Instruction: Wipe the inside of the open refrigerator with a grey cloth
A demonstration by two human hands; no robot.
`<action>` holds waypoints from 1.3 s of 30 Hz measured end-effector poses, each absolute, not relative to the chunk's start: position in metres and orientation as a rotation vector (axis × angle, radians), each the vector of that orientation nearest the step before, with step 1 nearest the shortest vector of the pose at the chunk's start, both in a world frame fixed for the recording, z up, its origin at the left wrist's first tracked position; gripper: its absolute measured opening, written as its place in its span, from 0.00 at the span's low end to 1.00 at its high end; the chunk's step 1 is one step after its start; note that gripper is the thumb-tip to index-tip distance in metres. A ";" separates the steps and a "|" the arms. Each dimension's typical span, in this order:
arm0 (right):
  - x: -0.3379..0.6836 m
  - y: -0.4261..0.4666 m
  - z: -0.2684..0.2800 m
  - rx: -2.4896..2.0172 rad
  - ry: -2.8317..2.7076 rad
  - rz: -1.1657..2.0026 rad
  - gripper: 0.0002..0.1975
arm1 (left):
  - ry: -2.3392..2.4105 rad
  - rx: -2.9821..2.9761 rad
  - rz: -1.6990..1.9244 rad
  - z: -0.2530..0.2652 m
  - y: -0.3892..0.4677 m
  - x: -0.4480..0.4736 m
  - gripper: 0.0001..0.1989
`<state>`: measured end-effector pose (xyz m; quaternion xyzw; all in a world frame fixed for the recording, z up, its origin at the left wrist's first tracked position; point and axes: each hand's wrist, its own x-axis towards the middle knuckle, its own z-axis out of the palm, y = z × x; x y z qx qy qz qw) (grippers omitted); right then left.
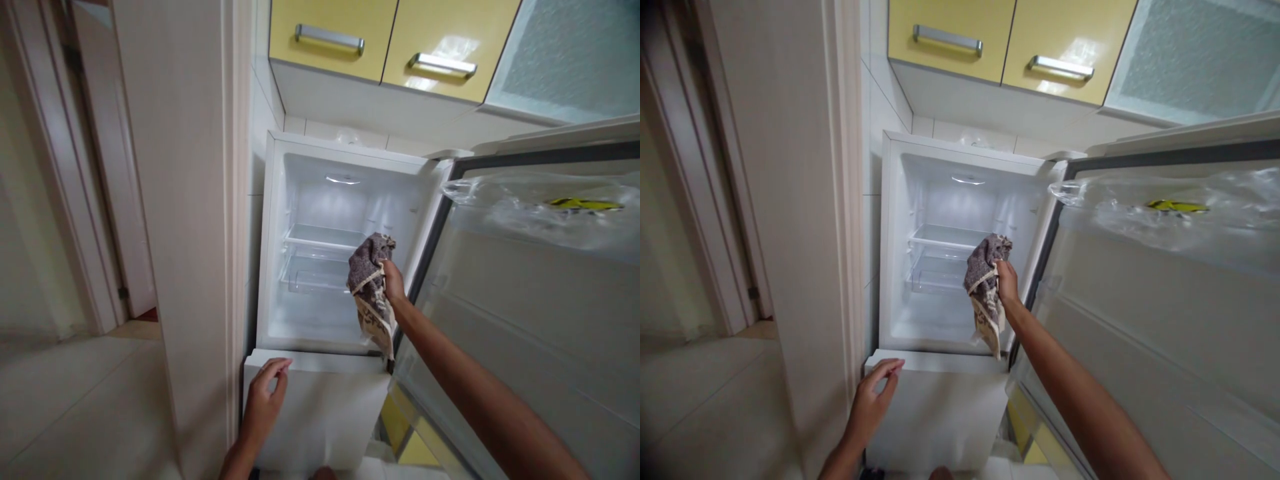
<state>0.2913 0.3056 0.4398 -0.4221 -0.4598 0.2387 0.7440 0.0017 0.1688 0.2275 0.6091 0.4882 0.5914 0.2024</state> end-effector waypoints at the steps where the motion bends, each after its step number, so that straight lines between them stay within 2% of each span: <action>1: 0.293 0.316 0.443 -0.945 -0.999 0.473 0.20 | 1.405 1.673 1.658 0.229 0.179 0.000 0.18; 9: 0.289 0.378 0.463 -1.015 -0.993 0.331 0.19 | 1.945 1.519 1.594 0.275 0.262 -0.014 0.31; 13: 0.288 0.389 0.459 -1.000 -1.088 0.307 0.18 | 1.974 1.650 1.521 0.297 0.293 -0.021 0.35; 18: 0.292 0.398 0.458 -0.986 -1.128 0.235 0.16 | 2.013 1.573 1.434 0.300 0.325 -0.029 0.40; 22: 0.308 0.419 0.468 -0.964 -0.996 0.154 0.12 | 2.077 1.545 1.362 0.295 0.345 -0.031 0.38; 24: 0.314 0.437 0.474 -0.971 -0.856 0.146 0.11 | 2.170 1.521 1.274 0.294 0.351 -0.031 0.34; 28: 0.311 0.478 0.475 -0.975 -0.585 0.157 0.18 | 2.308 1.495 1.080 0.295 0.355 -0.034 0.25; 30: 0.305 0.494 0.470 -0.973 -0.521 0.177 0.20 | 2.358 1.504 1.013 0.297 0.354 -0.037 0.25; 39: 0.308 0.523 0.479 -1.006 -0.570 0.172 0.15 | 2.397 1.483 0.940 0.295 0.354 -0.040 0.24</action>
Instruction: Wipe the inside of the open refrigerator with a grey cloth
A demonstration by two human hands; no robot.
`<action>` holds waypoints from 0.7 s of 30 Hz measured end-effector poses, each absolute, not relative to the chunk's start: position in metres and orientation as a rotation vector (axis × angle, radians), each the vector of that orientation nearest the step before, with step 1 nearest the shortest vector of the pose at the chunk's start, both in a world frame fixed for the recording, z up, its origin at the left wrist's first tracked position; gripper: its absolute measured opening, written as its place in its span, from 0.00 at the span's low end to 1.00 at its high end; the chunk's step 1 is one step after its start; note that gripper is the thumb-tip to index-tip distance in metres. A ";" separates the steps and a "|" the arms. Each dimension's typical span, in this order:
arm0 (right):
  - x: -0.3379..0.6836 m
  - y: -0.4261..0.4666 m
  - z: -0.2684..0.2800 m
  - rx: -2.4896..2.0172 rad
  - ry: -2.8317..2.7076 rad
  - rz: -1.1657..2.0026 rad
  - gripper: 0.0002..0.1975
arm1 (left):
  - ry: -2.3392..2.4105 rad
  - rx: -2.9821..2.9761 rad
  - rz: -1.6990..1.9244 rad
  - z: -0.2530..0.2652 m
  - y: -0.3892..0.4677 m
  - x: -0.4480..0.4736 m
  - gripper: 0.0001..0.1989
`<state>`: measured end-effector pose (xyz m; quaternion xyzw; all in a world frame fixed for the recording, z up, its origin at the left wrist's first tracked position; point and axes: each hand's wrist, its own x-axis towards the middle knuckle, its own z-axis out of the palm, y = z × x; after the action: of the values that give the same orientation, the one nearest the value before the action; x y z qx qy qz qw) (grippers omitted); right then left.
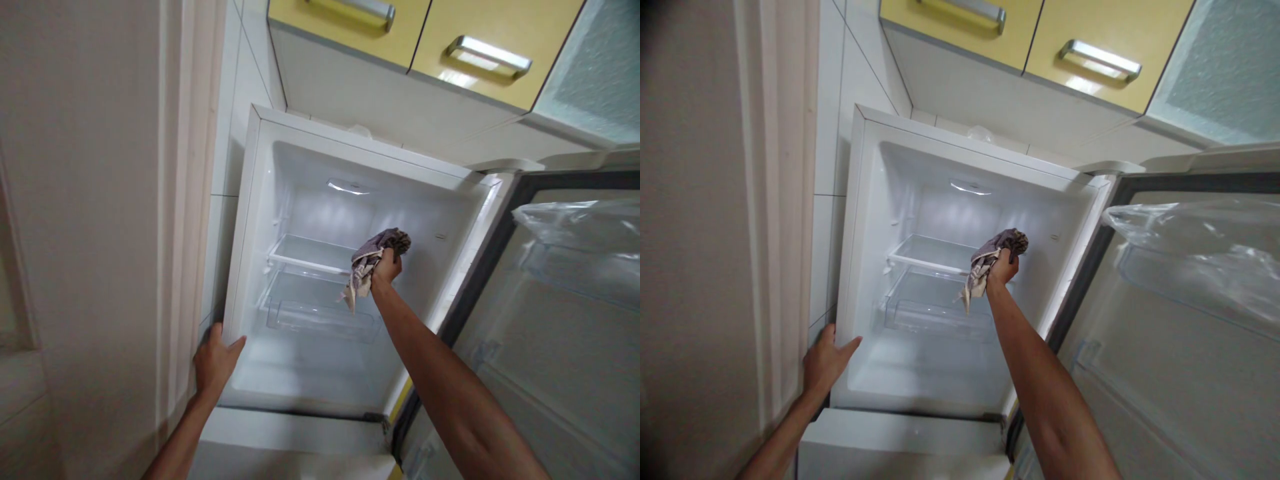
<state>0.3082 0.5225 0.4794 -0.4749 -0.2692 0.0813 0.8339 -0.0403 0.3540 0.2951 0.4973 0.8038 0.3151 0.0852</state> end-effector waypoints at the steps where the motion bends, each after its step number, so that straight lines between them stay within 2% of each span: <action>1: 0.311 0.525 0.483 -1.021 -0.545 0.170 0.16 | 2.397 1.481 0.949 0.295 0.354 -0.041 0.23; 6: 0.317 0.539 0.494 -1.085 -0.455 0.174 0.18 | 2.391 1.468 0.916 0.298 0.352 -0.041 0.22; 21: 0.301 0.576 0.502 -1.193 -0.604 0.156 0.10 | 2.464 1.484 0.848 0.278 0.358 -0.042 0.22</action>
<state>0.3008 0.5761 0.5021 -0.5524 -0.2798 0.0721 0.7819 -0.0416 0.3582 0.2779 0.4935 0.8196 0.2822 0.0714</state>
